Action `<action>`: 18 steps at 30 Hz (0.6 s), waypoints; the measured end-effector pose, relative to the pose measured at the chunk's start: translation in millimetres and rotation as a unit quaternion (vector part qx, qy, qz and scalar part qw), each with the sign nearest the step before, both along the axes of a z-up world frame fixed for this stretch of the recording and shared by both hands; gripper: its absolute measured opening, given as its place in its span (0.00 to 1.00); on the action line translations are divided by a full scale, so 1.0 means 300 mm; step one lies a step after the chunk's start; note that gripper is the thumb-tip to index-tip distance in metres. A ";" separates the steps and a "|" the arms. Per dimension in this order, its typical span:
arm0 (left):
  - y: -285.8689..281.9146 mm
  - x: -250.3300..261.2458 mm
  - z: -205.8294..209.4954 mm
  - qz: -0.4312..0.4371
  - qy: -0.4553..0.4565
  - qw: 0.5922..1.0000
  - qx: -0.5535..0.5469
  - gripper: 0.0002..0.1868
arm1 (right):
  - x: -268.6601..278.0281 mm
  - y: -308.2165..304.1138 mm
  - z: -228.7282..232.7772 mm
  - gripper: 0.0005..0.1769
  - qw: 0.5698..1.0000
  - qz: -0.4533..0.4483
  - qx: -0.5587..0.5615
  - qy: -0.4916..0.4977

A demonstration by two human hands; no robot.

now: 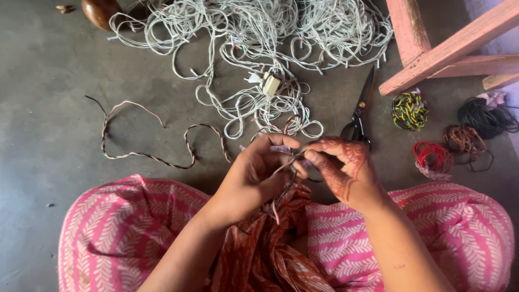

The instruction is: The person sits on the floor and manipulates a twisted wire with both hands, twisting and shaping it into a loop. A pair of scissors and a pile of white wires are visible on the floor nearby.

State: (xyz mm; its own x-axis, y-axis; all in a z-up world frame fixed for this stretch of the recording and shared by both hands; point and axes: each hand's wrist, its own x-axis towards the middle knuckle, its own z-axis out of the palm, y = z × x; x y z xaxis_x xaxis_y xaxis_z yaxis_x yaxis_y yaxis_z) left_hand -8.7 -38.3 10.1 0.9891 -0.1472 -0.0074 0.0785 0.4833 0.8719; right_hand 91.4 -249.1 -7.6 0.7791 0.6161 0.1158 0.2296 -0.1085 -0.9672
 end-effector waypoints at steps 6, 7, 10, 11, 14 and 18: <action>-0.020 0.000 0.075 0.107 -0.095 0.904 0.403 0.30 | 0.008 0.006 -0.036 0.08 1.000 0.004 0.005 -0.012; -0.023 0.003 0.078 0.107 -0.091 0.895 0.423 0.31 | 0.009 0.008 -0.047 0.08 1.000 0.004 0.007 -0.003; -0.021 0.002 0.067 0.118 -0.099 0.890 0.429 0.30 | 0.008 0.012 -0.061 0.09 1.000 0.009 0.013 -0.002; -0.020 0.000 0.057 0.129 -0.116 0.903 0.392 0.28 | 0.011 0.011 -0.057 0.09 1.000 0.012 0.012 -0.019; -0.026 0.005 0.017 0.120 -0.055 0.976 0.173 0.19 | 0.007 0.019 -0.046 0.08 0.999 -0.007 0.023 -0.024; -0.020 0.025 -0.045 0.160 0.042 0.984 0.066 0.17 | -0.019 0.025 -0.018 0.07 0.997 -0.039 -0.027 -0.054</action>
State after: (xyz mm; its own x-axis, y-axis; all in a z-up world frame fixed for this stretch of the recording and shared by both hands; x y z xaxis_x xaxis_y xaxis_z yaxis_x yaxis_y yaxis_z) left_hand -1.3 -44.2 -3.4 0.9795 0.1803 -0.0902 0.0157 0.3777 0.9258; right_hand 85.6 -241.7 -13.0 0.8096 0.5619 0.1695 0.3201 -0.1807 -0.9300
